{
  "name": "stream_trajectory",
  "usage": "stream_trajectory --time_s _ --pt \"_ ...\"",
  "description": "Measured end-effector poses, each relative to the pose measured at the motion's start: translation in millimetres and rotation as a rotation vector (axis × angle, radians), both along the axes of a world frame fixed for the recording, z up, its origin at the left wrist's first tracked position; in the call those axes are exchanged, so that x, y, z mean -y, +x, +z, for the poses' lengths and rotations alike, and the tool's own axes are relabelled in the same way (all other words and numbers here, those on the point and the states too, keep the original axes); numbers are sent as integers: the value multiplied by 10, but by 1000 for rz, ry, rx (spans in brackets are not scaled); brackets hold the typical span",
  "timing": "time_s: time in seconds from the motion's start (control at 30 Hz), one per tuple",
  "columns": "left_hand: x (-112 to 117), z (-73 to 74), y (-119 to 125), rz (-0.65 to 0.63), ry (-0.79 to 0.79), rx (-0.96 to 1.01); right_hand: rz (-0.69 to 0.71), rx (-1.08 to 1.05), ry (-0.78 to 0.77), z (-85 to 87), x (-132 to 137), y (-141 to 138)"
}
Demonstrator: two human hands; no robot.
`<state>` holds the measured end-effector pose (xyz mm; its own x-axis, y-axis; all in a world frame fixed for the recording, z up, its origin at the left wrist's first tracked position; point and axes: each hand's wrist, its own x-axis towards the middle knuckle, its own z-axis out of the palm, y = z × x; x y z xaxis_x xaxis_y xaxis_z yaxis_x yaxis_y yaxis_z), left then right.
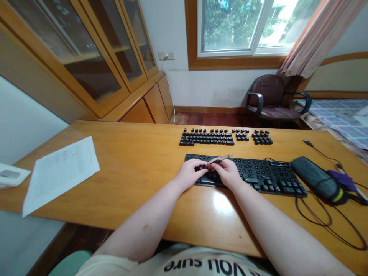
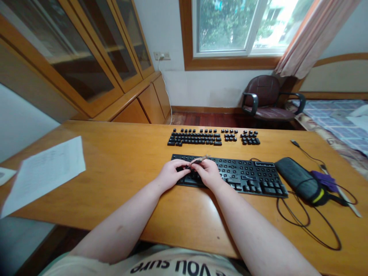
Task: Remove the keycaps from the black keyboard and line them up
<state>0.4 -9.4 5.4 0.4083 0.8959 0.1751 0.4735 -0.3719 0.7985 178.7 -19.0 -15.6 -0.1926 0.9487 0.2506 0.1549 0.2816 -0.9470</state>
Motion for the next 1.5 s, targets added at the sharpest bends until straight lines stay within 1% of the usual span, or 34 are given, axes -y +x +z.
stream_trajectory --time_s 0.17,0.27,0.37,0.5,0.57,0.63,0.73,0.83,0.9,1.0,1.07,1.13,1.2,1.33,1.43,1.5 --pt "5 -6 7 -6 -6 -1 14 60 69 54 11 -1" --pt "11 -20 15 -13 -22 35 13 36 84 59 16 -1" --pt "12 -31 23 -2 -15 75 -23 -29 60 35 18 -5" --pt "-5 -36 19 63 -16 14 -95 -49 26 11 13 -14" --pt "-14 -39 16 76 -37 -5 -97 -74 -12 12 6 -19" --pt "-17 -43 17 72 -74 37 -91 -114 -69 18 -3 -23" --pt "-10 -44 28 32 -181 236 -96 -179 -119 27 -13 -25" --pt "-4 -33 40 1 -308 422 -107 -231 -107 28 -16 -18" --pt "-8 -25 42 -2 -438 508 -97 -233 -88 26 -13 -8" --pt "-27 -31 28 -38 -681 630 -47 -196 -60 29 2 4" --pt "-42 -47 7 -52 -779 681 -1 -194 -36 38 18 7" --pt "-55 -62 -15 -38 -820 715 33 -198 -5 49 38 7" --pt "-65 -69 -32 -15 -844 750 32 -163 52 60 58 8" --pt "-79 -63 -47 12 -878 804 26 3 272 78 89 11" --pt "-90 -67 -47 28 -898 829 96 81 422 89 98 0" --pt "-95 -73 -42 70 -878 870 153 126 469 91 101 -15"
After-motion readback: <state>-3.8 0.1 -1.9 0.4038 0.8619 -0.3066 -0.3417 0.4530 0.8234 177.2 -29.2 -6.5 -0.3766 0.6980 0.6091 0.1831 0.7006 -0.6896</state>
